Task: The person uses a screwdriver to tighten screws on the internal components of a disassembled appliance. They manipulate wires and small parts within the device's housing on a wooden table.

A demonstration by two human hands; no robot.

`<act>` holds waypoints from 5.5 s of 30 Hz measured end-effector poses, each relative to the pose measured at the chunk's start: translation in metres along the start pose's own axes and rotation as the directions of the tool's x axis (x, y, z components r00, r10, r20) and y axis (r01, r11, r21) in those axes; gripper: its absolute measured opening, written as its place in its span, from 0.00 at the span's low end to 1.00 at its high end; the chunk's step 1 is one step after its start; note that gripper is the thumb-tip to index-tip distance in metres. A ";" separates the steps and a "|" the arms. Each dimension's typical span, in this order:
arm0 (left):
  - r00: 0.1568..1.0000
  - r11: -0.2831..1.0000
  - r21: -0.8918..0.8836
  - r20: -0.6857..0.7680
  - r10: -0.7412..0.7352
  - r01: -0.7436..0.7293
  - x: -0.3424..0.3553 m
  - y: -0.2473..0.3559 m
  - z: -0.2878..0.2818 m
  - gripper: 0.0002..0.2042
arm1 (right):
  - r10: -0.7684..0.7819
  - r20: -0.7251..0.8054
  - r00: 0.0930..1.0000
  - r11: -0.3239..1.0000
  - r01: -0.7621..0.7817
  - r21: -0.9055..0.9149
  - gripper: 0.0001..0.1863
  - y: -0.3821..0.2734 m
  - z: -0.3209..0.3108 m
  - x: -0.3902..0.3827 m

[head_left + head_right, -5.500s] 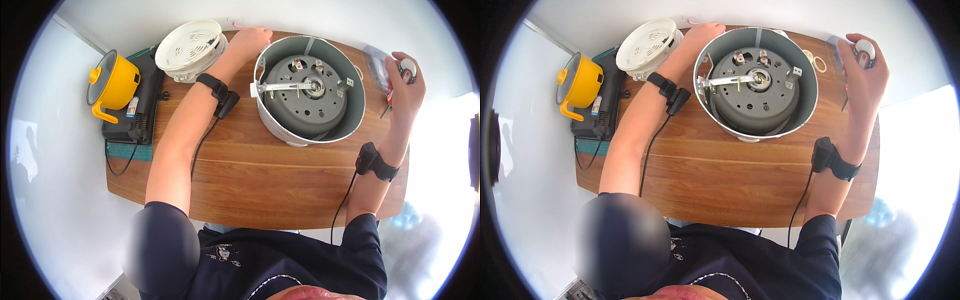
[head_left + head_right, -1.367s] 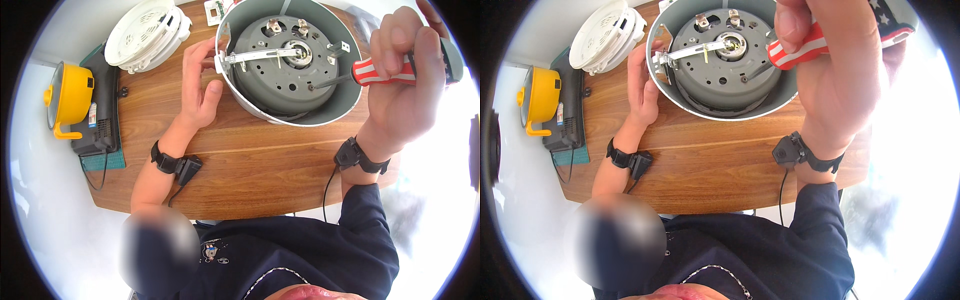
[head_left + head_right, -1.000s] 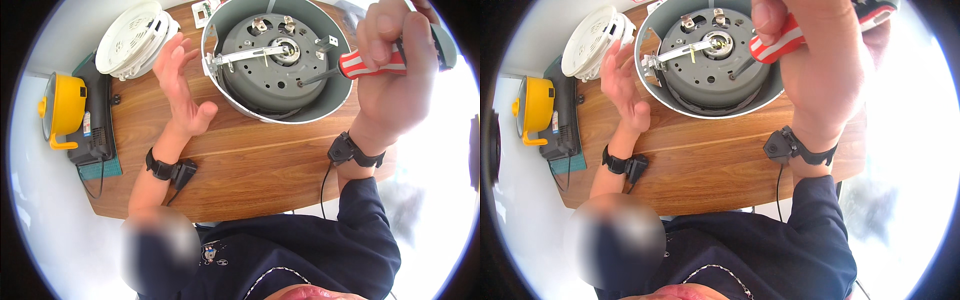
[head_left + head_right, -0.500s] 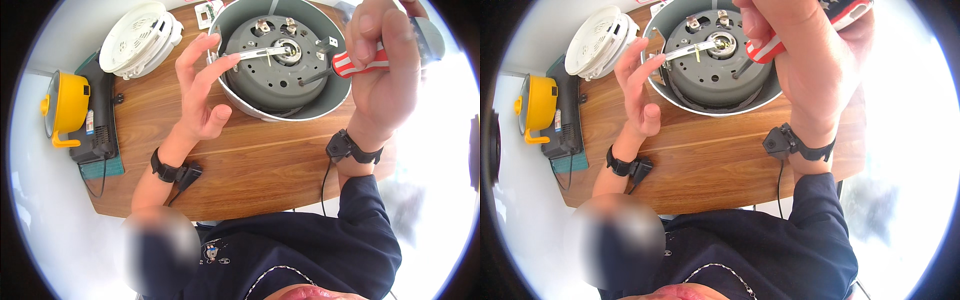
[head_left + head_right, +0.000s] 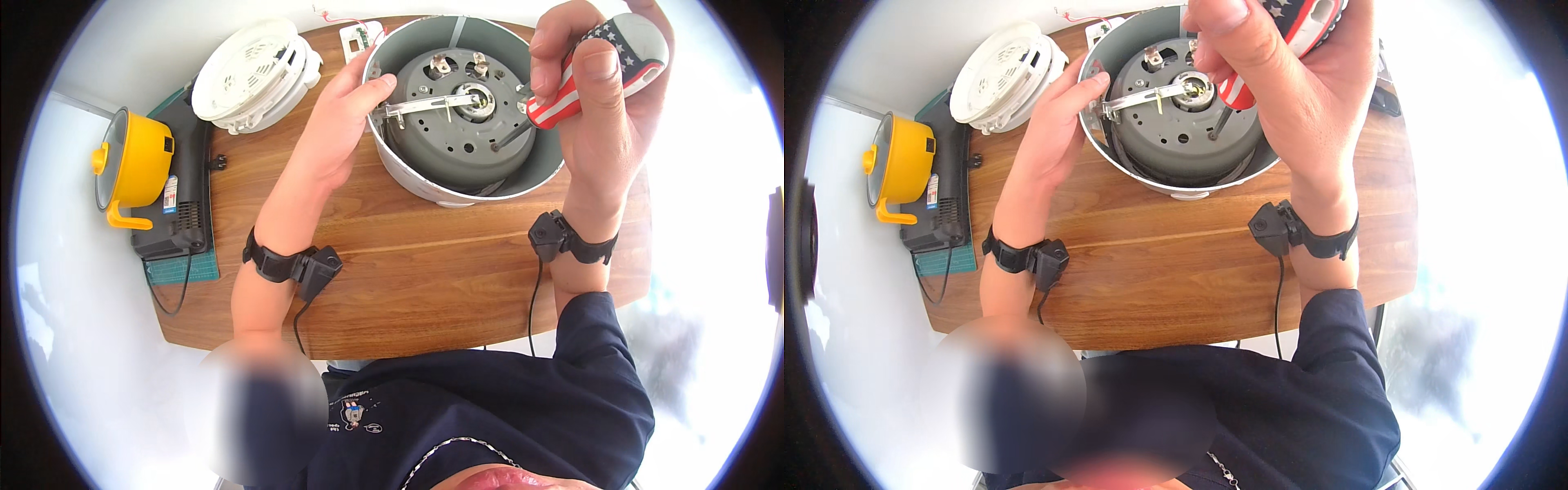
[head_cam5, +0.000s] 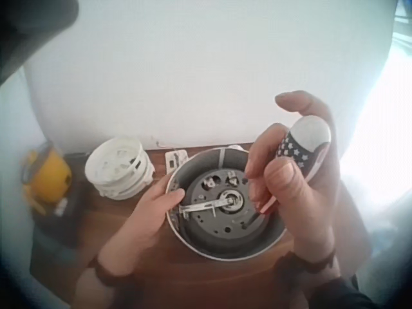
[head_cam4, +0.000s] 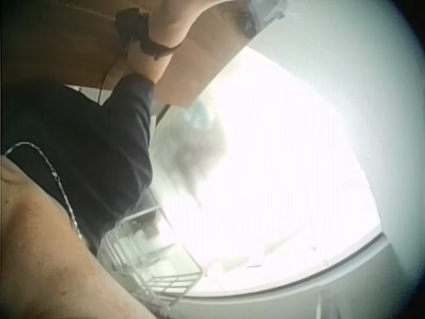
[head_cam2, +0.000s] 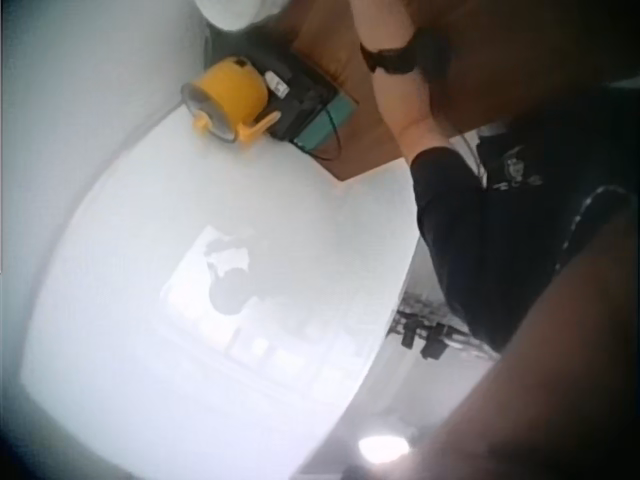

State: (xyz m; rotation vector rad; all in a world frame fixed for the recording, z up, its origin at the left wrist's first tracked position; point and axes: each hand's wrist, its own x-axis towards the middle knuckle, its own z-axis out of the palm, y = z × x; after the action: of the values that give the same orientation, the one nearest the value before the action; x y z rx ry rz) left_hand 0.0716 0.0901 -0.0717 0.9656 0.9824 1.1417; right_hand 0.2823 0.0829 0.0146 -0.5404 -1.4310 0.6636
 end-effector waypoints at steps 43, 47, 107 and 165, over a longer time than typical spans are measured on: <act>0.748 0.733 0.203 -0.003 0.664 -0.650 0.011 0.021 -0.025 0.32 | -0.616 0.583 0.529 0.464 0.842 -0.274 0.40 0.015 -0.025 -0.051; 0.735 0.730 0.142 -0.023 0.678 -0.669 0.016 0.019 -0.027 0.31 | -0.637 0.581 0.506 0.430 0.859 -0.277 0.37 0.014 -0.022 -0.052; 0.786 0.804 0.150 -0.167 0.595 -0.576 0.023 0.028 -0.027 0.31 | -0.263 0.535 0.803 0.957 0.286 0.043 0.09 -0.017 0.010 -0.050; 0.722 0.739 0.097 -0.161 0.673 -0.667 0.036 0.020 -0.030 0.31 | -0.629 0.480 0.612 0.575 0.781 -0.242 0.35 0.005 -0.008 -0.040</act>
State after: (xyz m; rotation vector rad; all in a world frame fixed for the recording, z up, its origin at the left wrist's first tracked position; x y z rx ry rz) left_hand 0.0425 0.1313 -0.0655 1.3152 0.8050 1.8614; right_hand 0.2886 0.0590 -0.0182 -0.1145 -1.9760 -0.2704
